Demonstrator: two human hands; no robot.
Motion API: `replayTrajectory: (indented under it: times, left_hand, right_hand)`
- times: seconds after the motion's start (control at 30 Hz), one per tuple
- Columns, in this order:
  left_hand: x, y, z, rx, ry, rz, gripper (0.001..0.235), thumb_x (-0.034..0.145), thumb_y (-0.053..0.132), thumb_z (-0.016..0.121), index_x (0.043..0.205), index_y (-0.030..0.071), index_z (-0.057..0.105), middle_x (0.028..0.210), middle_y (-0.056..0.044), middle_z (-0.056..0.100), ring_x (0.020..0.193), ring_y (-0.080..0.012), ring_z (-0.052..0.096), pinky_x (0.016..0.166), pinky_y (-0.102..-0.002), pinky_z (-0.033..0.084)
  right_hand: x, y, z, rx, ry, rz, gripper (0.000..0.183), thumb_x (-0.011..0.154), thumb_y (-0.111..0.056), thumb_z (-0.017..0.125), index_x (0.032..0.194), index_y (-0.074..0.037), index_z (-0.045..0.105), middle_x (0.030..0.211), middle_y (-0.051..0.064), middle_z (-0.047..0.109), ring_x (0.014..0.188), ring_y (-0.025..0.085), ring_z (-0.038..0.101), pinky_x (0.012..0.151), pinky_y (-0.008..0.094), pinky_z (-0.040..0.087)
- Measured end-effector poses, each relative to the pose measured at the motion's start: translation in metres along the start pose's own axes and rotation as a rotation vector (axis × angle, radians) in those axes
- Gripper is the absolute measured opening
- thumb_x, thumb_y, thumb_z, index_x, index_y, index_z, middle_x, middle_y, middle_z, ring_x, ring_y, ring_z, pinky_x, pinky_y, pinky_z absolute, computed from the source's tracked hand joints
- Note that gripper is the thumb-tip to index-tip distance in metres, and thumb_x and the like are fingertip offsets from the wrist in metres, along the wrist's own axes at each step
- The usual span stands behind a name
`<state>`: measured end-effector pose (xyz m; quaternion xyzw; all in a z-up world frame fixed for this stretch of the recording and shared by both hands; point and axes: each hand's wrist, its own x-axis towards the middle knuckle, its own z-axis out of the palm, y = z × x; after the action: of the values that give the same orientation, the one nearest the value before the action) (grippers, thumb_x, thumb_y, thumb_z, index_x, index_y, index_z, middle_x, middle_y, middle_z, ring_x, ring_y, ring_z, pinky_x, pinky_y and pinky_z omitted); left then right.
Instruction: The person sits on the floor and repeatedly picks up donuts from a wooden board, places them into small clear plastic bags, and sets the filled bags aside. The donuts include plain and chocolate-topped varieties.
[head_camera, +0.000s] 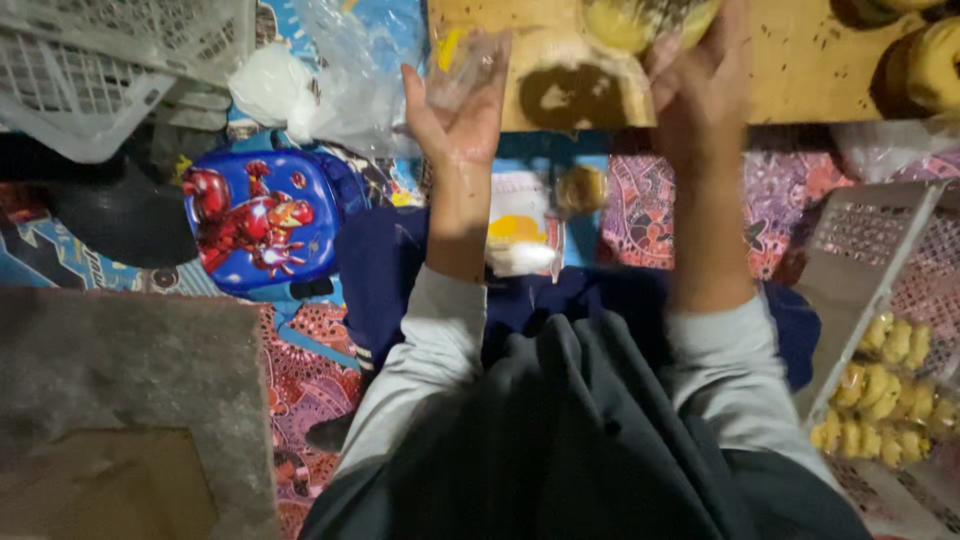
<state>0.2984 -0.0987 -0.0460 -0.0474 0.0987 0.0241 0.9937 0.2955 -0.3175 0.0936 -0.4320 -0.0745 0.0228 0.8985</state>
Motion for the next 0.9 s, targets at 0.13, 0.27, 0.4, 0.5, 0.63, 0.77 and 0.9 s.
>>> replayTrajectory:
  times: [0.13, 0.27, 0.4, 0.5, 0.63, 0.77, 0.9]
  left_hand:
    - [-0.015, -0.011, 0.002, 0.078, -0.075, 0.134, 0.062, 0.109, 0.054, 0.051, 0.145, 0.005, 0.046, 0.128, -0.025, 0.061, 0.12, -0.0372, 0.06, 0.118, -0.064, 0.041]
    - [-0.039, -0.029, 0.019, 0.107, -0.339, 0.139, 0.064, 0.113, 0.057, 0.046, 0.154, 0.007, 0.045, 0.132, -0.024, 0.062, 0.118, -0.0369, 0.062, 0.117, -0.061, 0.043]
    - [-0.093, -0.05, 0.033, 0.687, -0.114, 0.208, 0.079, 0.11, 0.062, 0.048, 0.156, 0.0, 0.03, 0.148, -0.022, 0.049, 0.136, -0.0378, 0.047, 0.122, -0.063, 0.028]
    - [-0.147, -0.046, 0.044, 1.616, -0.247, 0.537, 0.096, 0.098, 0.07, 0.051, 0.16, 0.006, 0.016, 0.16, -0.02, 0.03, 0.154, -0.0362, 0.023, 0.13, -0.057, 0.012]
    - [-0.191, 0.029, 0.052, 2.287, -0.666, 0.939, 0.07, 0.095, 0.044, 0.065, 0.148, 0.002, 0.043, 0.144, -0.025, 0.053, 0.143, -0.0403, 0.041, 0.127, -0.058, 0.017]
    - [-0.245, 0.084, 0.025, 2.183, -0.38, 1.02, 0.026, 0.106, 0.003, 0.061, 0.128, 0.013, 0.068, 0.124, -0.01, 0.076, 0.12, -0.0254, 0.074, 0.115, -0.039, 0.054]
    - [-0.297, 0.118, -0.005, 1.589, 0.222, 0.623, 0.017, 0.11, 0.004, 0.057, 0.119, -0.007, 0.067, 0.11, -0.016, 0.076, 0.101, -0.0241, 0.074, 0.094, -0.037, 0.06]
  right_hand:
    - [-0.074, 0.062, 0.013, -0.436, 0.061, -0.152, 0.056, 0.09, -0.001, 0.08, 0.142, -0.003, 0.057, 0.139, 0.012, 0.057, 0.132, 0.024, 0.058, 0.121, 0.039, 0.048]
    - [-0.09, 0.089, 0.024, -1.184, 0.049, -0.258, 0.064, 0.08, -0.01, 0.084, 0.141, -0.008, 0.064, 0.144, 0.018, 0.055, 0.137, 0.034, 0.055, 0.117, 0.045, 0.049]
    - [-0.084, 0.066, 0.055, -1.271, 0.086, -0.306, 0.061, 0.087, -0.017, 0.088, 0.142, -0.009, 0.064, 0.15, 0.021, 0.052, 0.139, 0.035, 0.054, 0.116, 0.043, 0.049]
    - [-0.085, 0.056, 0.064, -1.157, 0.083, -0.137, 0.061, 0.089, -0.02, 0.086, 0.142, -0.008, 0.06, 0.147, 0.016, 0.058, 0.131, 0.028, 0.063, 0.11, 0.037, 0.054]
    - [-0.109, 0.076, 0.066, -0.784, -0.248, 0.042, 0.054, 0.098, -0.012, 0.068, 0.148, -0.002, 0.053, 0.149, 0.021, 0.056, 0.128, 0.023, 0.061, 0.102, 0.034, 0.052]
    - [-0.146, 0.099, 0.093, -1.106, -0.357, 0.248, 0.028, 0.093, -0.017, 0.075, 0.12, -0.009, 0.074, 0.089, 0.017, 0.076, 0.07, 0.027, 0.068, 0.064, 0.037, 0.054]
    - [-0.181, 0.107, 0.144, -1.096, -0.569, -0.115, 0.008, 0.1, -0.013, 0.072, 0.1, -0.007, 0.077, 0.088, 0.013, 0.076, 0.076, 0.028, 0.074, 0.068, 0.037, 0.057]
